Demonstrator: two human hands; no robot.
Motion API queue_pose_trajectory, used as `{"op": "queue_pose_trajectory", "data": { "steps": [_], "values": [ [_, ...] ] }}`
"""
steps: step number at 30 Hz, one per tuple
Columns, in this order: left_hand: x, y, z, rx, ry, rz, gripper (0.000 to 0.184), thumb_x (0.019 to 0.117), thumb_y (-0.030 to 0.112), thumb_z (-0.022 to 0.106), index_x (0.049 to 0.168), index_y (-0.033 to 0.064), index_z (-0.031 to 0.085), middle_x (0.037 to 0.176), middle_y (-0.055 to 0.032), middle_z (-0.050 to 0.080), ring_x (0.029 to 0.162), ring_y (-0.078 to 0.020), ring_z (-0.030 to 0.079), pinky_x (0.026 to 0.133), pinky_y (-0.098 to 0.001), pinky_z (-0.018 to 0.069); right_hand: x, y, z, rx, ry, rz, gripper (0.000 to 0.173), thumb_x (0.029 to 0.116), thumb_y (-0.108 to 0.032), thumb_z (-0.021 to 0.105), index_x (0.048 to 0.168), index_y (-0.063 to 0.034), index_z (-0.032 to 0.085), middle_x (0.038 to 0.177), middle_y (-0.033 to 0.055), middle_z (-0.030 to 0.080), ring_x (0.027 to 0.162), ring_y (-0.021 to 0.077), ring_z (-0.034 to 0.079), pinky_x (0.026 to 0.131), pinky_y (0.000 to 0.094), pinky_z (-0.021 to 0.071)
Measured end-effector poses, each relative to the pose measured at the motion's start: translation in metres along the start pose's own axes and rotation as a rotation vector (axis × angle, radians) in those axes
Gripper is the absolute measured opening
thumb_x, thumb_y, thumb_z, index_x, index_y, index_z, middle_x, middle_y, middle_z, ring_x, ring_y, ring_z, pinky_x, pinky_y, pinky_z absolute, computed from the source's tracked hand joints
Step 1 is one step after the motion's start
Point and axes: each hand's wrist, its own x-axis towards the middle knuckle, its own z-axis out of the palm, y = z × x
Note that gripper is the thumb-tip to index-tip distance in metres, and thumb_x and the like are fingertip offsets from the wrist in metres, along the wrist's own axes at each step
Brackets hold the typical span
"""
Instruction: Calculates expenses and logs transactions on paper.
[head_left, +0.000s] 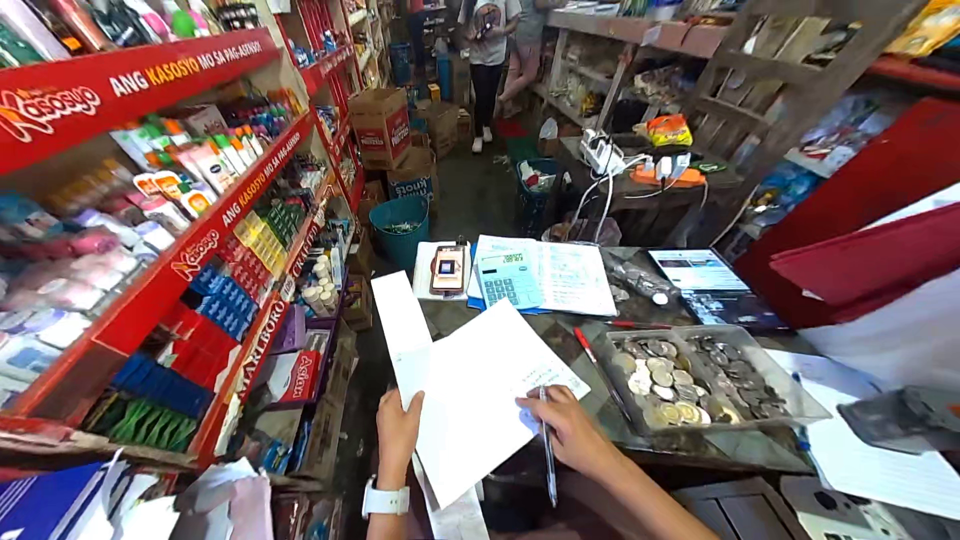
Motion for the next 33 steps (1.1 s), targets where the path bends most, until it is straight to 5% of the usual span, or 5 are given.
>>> {"op": "queue_pose_trajectory", "data": {
  "steps": [4,11,18,26,33],
  "values": [
    [0.003,-0.001,-0.002,-0.068,-0.015,-0.025,0.026,0.0943,0.017,0.073,0.109,-0.0051,0.072,0.110,-0.0222,0.070,0.106,-0.0300,0.068,0.097,-0.0478,0.0531,-0.004,0.000,0.006,-0.005,0.030,-0.007,0.035,0.0857,-0.006,0.053,0.109,-0.0111,0.078,0.094,0.0020,0.076,0.101,0.0239,0.071,0.099,0.0457,0.0511],
    [0.000,-0.002,-0.014,-0.154,-0.192,-0.049,0.027,0.0842,0.016,0.080,0.104,-0.0023,0.075,0.124,-0.0240,0.064,0.118,-0.0293,0.062,0.101,-0.0425,0.0519,-0.004,-0.002,0.008,-0.011,0.049,0.003,0.034,0.0841,-0.006,0.054,0.106,-0.0116,0.078,0.094,0.0008,0.076,0.099,0.0224,0.071,0.099,0.0455,0.0504],
    [0.002,-0.004,-0.011,-0.148,-0.152,-0.058,0.024,0.0845,0.014,0.079,0.102,-0.0022,0.075,0.121,-0.0232,0.066,0.113,-0.0283,0.064,0.099,-0.0425,0.0530,-0.007,0.000,0.003,-0.041,0.097,-0.109,0.016,0.0864,-0.014,0.055,0.081,-0.0160,0.070,0.071,-0.0025,0.066,0.081,0.0172,0.065,0.097,0.0375,0.0475],
    [0.001,-0.006,-0.010,-0.101,-0.143,-0.022,0.027,0.0848,0.016,0.079,0.103,-0.0032,0.075,0.120,-0.0237,0.067,0.117,-0.0320,0.063,0.102,-0.0468,0.0507,0.001,-0.001,0.000,-0.025,0.026,-0.031,0.023,0.0838,-0.011,0.057,0.095,-0.0136,0.077,0.081,-0.0011,0.073,0.086,0.0221,0.068,0.095,0.0446,0.0512],
    [0.000,-0.007,-0.009,-0.114,-0.133,-0.011,0.024,0.0838,0.015,0.079,0.101,-0.0020,0.076,0.119,-0.0226,0.067,0.116,-0.0300,0.062,0.101,-0.0440,0.0511,-0.008,-0.001,0.006,-0.035,0.065,-0.024,0.028,0.0837,-0.010,0.054,0.099,-0.0151,0.077,0.079,-0.0024,0.071,0.083,0.0193,0.066,0.093,0.0409,0.0506]
  ]
}}
